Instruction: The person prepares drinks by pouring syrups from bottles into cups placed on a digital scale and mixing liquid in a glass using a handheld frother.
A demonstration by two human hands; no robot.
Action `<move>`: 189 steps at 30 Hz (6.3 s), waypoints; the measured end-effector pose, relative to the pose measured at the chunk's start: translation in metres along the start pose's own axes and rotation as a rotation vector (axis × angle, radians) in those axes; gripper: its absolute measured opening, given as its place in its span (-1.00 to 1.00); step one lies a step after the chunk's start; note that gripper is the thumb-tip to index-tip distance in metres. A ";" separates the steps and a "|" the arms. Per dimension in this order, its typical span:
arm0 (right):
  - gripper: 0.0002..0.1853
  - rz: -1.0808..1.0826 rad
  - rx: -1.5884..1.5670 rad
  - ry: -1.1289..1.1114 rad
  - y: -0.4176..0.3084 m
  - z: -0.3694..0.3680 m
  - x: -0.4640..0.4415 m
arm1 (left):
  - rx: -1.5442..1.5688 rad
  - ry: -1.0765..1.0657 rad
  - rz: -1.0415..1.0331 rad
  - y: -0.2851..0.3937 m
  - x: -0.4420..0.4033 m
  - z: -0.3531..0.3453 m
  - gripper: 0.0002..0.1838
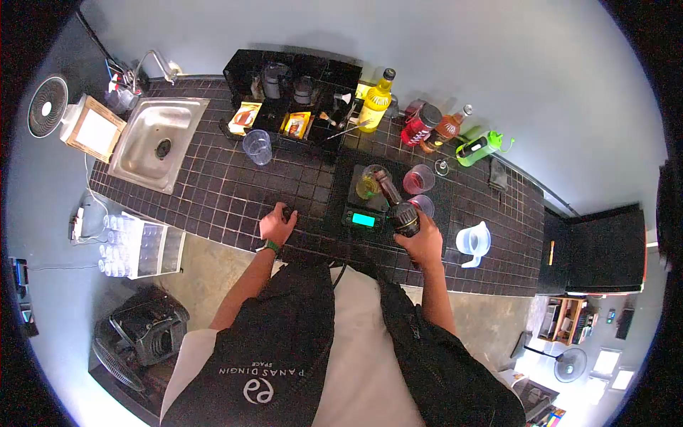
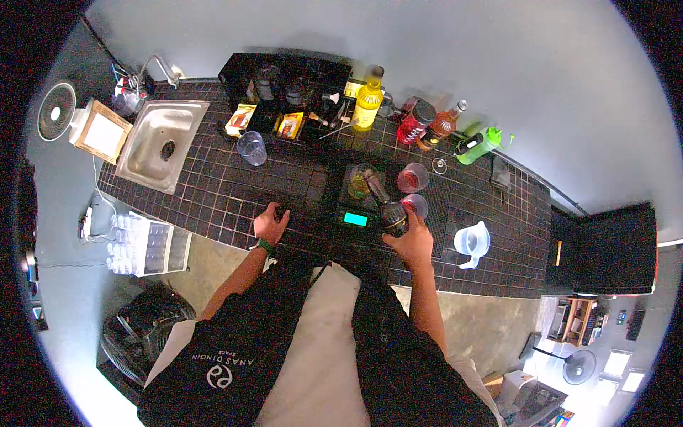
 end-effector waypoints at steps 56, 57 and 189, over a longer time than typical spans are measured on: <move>-0.06 0.081 -0.274 0.184 0.012 -0.021 0.014 | -0.014 -0.076 -0.002 -0.008 -0.001 -0.008 -0.56; -0.06 0.079 -0.274 0.186 0.011 -0.020 0.015 | -0.013 -0.060 -0.006 -0.007 0.000 -0.008 -0.57; -0.05 0.353 -0.643 0.245 0.009 0.091 0.059 | 1.376 -0.229 -0.403 0.392 -0.002 0.108 -0.60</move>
Point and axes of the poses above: each hand's wrist, its own x-axis away from the middle knuckle, its own z-axis out of the back of the hand, y = z × x, the point moved 5 cm from there along -x, towards the middle knuckle, and after that the axes turned 4 degrees about y, right-handed, at the moved point
